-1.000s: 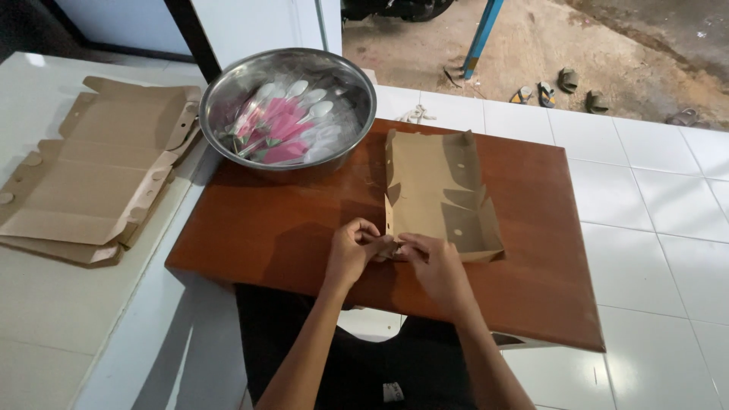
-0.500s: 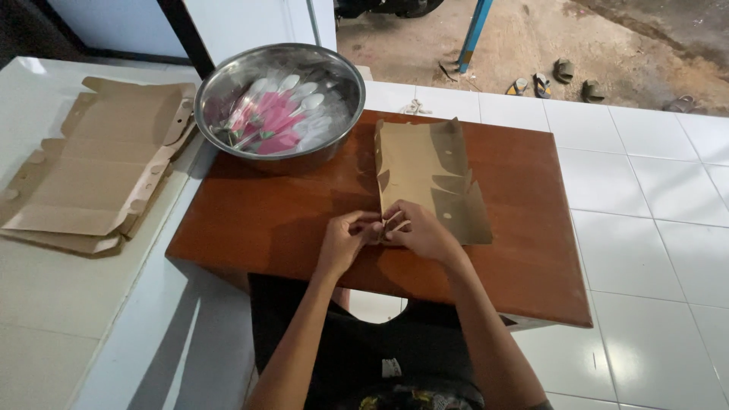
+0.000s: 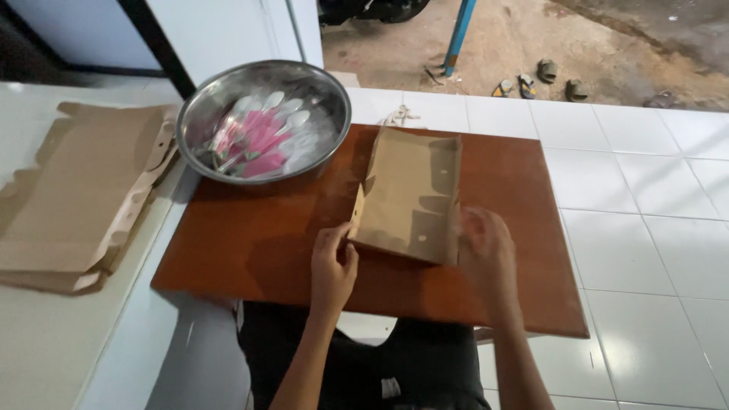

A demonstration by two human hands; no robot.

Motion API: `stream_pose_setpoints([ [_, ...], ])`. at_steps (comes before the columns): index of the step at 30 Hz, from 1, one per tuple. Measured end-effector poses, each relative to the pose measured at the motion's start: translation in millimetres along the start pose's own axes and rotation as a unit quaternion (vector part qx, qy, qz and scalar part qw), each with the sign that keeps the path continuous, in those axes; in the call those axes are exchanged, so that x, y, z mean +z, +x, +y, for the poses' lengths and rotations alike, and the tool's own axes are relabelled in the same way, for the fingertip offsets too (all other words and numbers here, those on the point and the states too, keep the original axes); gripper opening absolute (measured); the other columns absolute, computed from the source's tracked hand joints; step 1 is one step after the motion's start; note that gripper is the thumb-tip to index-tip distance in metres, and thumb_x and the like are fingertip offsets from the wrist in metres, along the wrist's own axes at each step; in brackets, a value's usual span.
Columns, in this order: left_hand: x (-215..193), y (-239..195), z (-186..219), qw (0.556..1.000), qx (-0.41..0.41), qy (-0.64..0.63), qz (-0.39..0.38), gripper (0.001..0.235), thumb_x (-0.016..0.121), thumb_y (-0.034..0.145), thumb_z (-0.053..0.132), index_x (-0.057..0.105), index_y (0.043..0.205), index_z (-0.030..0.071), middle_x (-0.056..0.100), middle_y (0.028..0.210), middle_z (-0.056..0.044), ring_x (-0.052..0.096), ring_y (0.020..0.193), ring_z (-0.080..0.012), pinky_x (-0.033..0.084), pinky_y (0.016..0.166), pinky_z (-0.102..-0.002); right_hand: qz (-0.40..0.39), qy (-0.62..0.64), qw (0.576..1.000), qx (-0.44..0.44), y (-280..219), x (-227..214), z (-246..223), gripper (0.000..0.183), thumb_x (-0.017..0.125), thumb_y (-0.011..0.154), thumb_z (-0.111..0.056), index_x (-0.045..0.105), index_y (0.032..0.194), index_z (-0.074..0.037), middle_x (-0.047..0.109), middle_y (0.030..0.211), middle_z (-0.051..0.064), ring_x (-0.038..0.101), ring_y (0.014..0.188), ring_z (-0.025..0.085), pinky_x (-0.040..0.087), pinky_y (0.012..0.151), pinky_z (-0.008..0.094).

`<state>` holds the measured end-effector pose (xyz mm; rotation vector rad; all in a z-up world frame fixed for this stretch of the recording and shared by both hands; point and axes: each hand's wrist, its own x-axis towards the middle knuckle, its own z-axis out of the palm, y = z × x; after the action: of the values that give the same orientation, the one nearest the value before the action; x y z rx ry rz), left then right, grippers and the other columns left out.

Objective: The person assembles a flat cardboard box by folding and interlocking its flaps on a wooden table. The person folds the side flaps inward, then folds and locks the bottom flaps to form a three-dimensional box.

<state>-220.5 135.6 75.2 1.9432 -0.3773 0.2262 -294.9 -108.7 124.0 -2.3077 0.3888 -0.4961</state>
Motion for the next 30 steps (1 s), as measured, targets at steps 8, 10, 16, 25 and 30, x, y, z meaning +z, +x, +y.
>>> stream_pose_setpoints([
  [8,12.5,-5.4,-12.8,0.985,0.061,0.161,-0.023,0.014,0.074,0.096,0.022,0.076,0.099,0.009,0.055,0.126,-0.007,0.062,0.121,-0.0349,0.061,0.094,-0.049,-0.084,0.310,0.934,0.156,-20.9,0.6,21.8,0.052,0.049,0.103,-0.012,0.044,0.154,-0.008,0.061,0.126,0.025,0.070,0.087,0.032,0.065,0.072,0.045],
  [10,11.0,-4.9,-10.9,0.993,0.050,0.104,-0.037,0.008,0.074,0.095,0.013,0.075,0.095,0.005,0.059,0.119,-0.005,0.065,0.115,-0.0371,0.064,0.090,-0.051,-0.098,0.297,0.945,0.092,-17.4,10.9,30.1,0.056,0.052,0.102,-0.013,0.043,0.157,-0.011,0.061,0.132,0.029,0.076,0.089,0.035,0.068,0.071,0.047],
  [16,-11.6,-1.6,-12.2,0.990,0.128,0.065,-0.007,0.011,0.069,0.093,0.001,0.074,0.102,0.002,0.070,0.108,-0.010,0.071,0.100,-0.0224,0.058,0.094,-0.034,-0.151,0.250,0.951,0.105,-17.8,-1.9,12.5,0.052,0.054,0.098,-0.028,0.056,0.148,-0.014,0.066,0.116,0.008,0.073,0.083,0.019,0.070,0.066,0.033],
  [25,33.7,-5.5,74.8,0.952,0.251,0.138,-0.112,0.025,0.067,0.095,0.034,0.069,0.108,0.013,0.067,0.119,-0.008,0.062,0.111,-0.0277,0.045,0.097,-0.045,-0.106,0.231,0.967,-0.031,-18.7,13.1,24.3,0.027,0.050,0.104,-0.031,0.062,0.105,-0.007,0.065,0.091,0.006,0.063,0.063,0.014,0.054,0.050,0.026],
  [30,76.5,13.6,64.8,0.940,0.081,0.164,-0.287,0.035,0.068,0.097,0.027,0.064,0.126,0.008,0.069,0.102,-0.013,0.065,0.093,-0.0320,0.052,0.076,-0.044,-0.091,0.199,0.975,0.046,-10.3,25.6,42.5,0.008,0.062,0.098,-0.013,0.064,0.093,-0.007,0.071,0.085,0.007,0.068,0.065,0.016,0.056,0.062,0.027],
])
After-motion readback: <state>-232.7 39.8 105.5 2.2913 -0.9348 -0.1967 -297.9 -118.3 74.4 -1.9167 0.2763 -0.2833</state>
